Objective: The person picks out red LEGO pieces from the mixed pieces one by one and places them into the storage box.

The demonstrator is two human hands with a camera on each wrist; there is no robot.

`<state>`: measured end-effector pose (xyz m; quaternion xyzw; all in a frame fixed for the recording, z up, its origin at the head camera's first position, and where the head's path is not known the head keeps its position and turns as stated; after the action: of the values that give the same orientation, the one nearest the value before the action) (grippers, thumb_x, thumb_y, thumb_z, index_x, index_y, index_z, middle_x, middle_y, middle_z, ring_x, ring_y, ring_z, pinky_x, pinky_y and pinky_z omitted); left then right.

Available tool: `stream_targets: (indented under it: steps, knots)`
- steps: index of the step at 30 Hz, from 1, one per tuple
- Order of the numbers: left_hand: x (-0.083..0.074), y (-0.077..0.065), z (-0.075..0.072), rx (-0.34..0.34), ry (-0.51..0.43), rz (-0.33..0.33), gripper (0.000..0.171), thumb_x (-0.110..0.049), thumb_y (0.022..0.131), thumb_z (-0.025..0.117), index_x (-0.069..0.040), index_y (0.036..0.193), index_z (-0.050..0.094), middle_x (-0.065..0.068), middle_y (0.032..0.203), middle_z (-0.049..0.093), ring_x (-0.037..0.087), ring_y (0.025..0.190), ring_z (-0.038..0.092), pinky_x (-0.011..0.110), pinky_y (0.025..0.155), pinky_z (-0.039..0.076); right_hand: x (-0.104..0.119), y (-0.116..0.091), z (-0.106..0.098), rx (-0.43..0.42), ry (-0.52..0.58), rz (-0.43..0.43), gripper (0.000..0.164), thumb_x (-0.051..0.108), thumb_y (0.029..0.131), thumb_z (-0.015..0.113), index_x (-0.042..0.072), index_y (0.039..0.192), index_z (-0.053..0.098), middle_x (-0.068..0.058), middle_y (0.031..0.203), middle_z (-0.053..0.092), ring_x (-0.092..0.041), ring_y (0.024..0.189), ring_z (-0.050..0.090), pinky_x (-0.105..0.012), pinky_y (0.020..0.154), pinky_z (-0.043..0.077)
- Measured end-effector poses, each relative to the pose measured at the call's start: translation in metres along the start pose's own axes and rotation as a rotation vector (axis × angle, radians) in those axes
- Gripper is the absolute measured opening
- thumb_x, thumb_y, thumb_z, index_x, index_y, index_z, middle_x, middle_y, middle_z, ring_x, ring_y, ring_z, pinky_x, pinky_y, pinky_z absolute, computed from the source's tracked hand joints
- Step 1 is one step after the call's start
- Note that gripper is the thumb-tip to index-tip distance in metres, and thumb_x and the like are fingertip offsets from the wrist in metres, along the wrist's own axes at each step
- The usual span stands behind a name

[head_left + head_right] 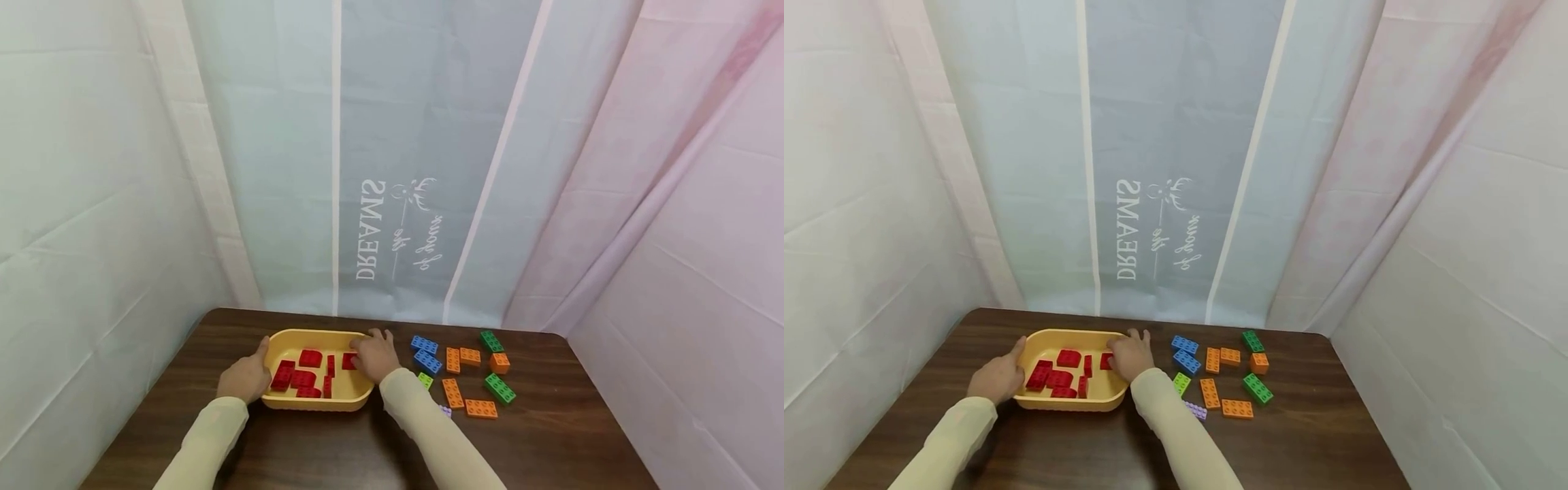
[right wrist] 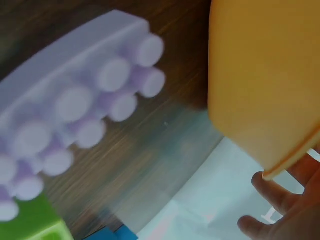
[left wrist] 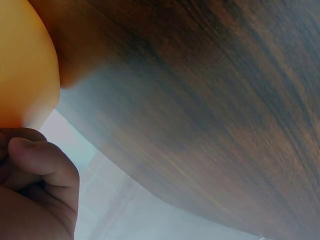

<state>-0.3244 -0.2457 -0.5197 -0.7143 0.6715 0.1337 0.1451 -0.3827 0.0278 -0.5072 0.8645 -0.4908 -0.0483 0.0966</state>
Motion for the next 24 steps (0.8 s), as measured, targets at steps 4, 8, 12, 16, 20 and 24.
stream_targets:
  steps: [4, 8, 12, 16, 20, 24]
  knots:
    - [0.0, -0.002, -0.001, 0.009, 0.004, 0.002, 0.067, -0.014, 0.089, 0.042, -0.001, 0.15, 0.017, 0.008, 0.059, 0.046, 0.022, 0.053, 0.046, 0.039, 0.051, 0.042, -0.003, -0.009, -0.002, -0.065, -0.003, -0.01, 0.029, 0.031, 0.087, 0.066, 0.024, 0.115, 0.067, 0.006, 0.116, 0.063, -0.021, 0.111, 0.05, -0.049, 0.097, 0.033]
    - [0.001, -0.003, 0.001, 0.015, 0.0, 0.0, 0.067, -0.014, 0.09, 0.042, -0.002, 0.15, 0.016, 0.008, 0.059, 0.046, 0.023, 0.053, 0.046, 0.039, 0.05, 0.041, -0.006, -0.017, -0.008, -0.102, 0.003, -0.017, 0.034, 0.029, 0.088, 0.063, 0.022, 0.121, 0.063, 0.0, 0.127, 0.057, -0.022, 0.113, 0.052, -0.046, 0.096, 0.037]
    - [0.003, -0.002, 0.004, 0.021, 0.008, -0.003, 0.068, -0.015, 0.09, 0.042, -0.002, 0.15, 0.014, 0.008, 0.058, 0.046, 0.023, 0.052, 0.046, 0.038, 0.049, 0.04, -0.014, -0.027, -0.019, -0.122, 0.053, -0.01, 0.036, 0.028, 0.089, 0.062, 0.019, 0.124, 0.061, -0.006, 0.133, 0.052, -0.027, 0.116, 0.051, -0.047, 0.094, 0.039]
    - [0.005, -0.002, 0.005, 0.012, 0.007, 0.011, 0.068, -0.015, 0.089, 0.041, -0.002, 0.15, 0.014, 0.009, 0.058, 0.046, 0.023, 0.052, 0.045, 0.038, 0.049, 0.04, -0.03, -0.041, -0.027, -0.145, 0.109, 0.004, 0.04, 0.028, 0.09, 0.061, 0.018, 0.128, 0.058, -0.011, 0.136, 0.048, -0.03, 0.119, 0.049, -0.05, 0.094, 0.04]
    - [0.004, -0.003, 0.004, 0.018, -0.002, 0.012, 0.068, -0.016, 0.089, 0.041, -0.001, 0.15, 0.013, 0.009, 0.059, 0.046, 0.023, 0.052, 0.045, 0.038, 0.049, 0.04, -0.05, -0.057, -0.03, -0.162, 0.121, 0.001, 0.042, 0.027, 0.091, 0.059, 0.017, 0.132, 0.055, -0.014, 0.137, 0.046, -0.032, 0.119, 0.048, -0.05, 0.093, 0.04]
    - [0.004, -0.004, 0.004, 0.026, -0.011, 0.007, 0.069, -0.015, 0.089, 0.041, -0.001, 0.15, 0.012, 0.01, 0.059, 0.045, 0.024, 0.052, 0.045, 0.037, 0.049, 0.039, -0.065, -0.072, -0.032, -0.154, 0.105, 0.003, 0.043, 0.028, 0.092, 0.058, 0.016, 0.133, 0.054, -0.014, 0.137, 0.046, -0.034, 0.119, 0.049, -0.053, 0.091, 0.04]
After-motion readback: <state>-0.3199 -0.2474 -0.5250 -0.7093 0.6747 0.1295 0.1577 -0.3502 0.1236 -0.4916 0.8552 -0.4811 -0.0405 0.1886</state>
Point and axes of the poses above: each hand's wrist, its own y-axis towards the middle knuckle, its own z-axis out of the palm, x = y × z, the point moved 1 cm from there along y, towards the middle knuckle
